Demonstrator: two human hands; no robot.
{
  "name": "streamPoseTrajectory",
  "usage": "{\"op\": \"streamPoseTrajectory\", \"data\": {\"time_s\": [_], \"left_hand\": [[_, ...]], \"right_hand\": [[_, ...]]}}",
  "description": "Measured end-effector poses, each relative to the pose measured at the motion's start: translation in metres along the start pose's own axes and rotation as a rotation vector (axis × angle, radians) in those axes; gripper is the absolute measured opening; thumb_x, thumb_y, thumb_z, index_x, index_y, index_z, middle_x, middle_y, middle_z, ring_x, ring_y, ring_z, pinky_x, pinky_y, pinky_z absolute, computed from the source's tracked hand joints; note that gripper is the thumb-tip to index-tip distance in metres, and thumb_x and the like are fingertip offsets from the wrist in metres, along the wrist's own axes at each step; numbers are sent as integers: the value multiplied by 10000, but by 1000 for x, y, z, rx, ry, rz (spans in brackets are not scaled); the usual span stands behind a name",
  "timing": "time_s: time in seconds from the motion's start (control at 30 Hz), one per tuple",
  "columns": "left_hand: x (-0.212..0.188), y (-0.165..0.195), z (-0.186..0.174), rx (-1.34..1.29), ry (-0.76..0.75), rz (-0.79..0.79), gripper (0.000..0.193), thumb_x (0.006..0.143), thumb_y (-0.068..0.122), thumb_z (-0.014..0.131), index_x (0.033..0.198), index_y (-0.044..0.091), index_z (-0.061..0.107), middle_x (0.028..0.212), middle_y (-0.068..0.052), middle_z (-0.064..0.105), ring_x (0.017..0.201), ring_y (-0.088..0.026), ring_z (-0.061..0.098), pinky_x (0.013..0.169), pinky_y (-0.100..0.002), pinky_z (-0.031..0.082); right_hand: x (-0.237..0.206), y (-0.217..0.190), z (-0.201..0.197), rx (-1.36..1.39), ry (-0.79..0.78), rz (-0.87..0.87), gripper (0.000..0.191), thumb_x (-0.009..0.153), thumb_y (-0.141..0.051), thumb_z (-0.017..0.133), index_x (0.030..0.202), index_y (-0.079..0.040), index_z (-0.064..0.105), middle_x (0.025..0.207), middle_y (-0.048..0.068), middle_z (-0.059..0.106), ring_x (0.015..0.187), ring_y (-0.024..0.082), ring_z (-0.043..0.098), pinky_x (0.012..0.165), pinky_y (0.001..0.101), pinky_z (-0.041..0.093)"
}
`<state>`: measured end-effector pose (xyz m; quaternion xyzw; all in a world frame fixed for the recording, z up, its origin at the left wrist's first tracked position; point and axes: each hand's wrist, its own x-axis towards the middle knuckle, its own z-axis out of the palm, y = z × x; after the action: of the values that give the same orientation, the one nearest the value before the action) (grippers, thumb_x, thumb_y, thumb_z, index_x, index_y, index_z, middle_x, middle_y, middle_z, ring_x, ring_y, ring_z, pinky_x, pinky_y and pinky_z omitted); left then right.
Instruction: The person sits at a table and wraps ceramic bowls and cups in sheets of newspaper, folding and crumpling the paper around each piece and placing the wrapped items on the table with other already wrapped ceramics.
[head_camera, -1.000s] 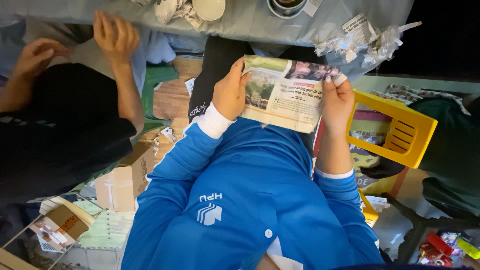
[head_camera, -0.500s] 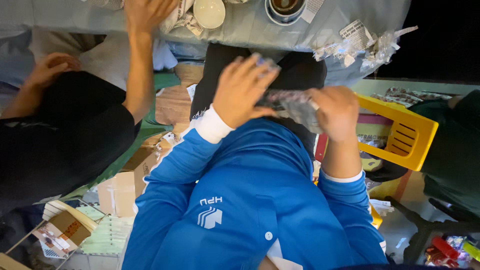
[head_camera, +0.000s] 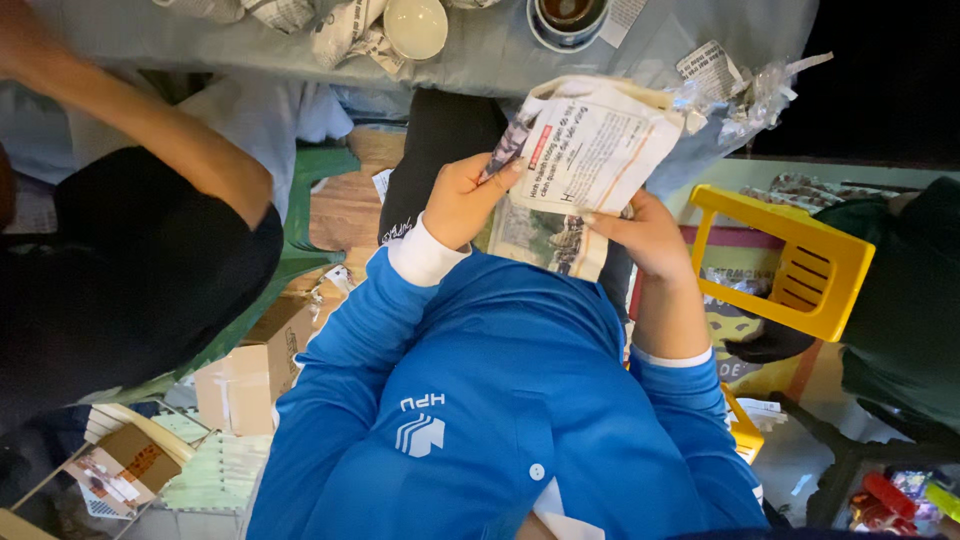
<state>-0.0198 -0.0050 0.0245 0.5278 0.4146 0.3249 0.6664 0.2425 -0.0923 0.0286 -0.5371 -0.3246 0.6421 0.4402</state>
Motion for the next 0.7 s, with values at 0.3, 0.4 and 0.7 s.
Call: {"op": "streamPoseTrajectory", "data": {"time_s": [0.3,0.4,0.7], "left_hand": [[-8,-16,-18,-269,-242,-52,286,1039,90,675,1300,-21,640,1184,-20,713,1087,-58,627,977,-242,518],[-8,-22,-16,-369,-225,-77,307,1045,73,652,1337,-17,625,1214,-23,704,1115,-66,621,1002,-248,502],[-9,-16,-28,-339,-378,8,315,926,-106,503,1168,-21,687,1173,-76,721,1113,-158,675,1020,-279,512]], "right_hand": [[-2,21,-8,209,110,78,372,952,-30,688,1313,48,641,1251,139,721,1093,201,710,996,359,563],[-3,15,-7,239,91,68,375,942,-12,697,1306,55,641,1243,160,722,1080,218,719,987,372,571],[-8,38,-31,97,-51,-197,136,926,100,644,996,-6,696,1059,114,719,906,186,689,808,290,542]]}}
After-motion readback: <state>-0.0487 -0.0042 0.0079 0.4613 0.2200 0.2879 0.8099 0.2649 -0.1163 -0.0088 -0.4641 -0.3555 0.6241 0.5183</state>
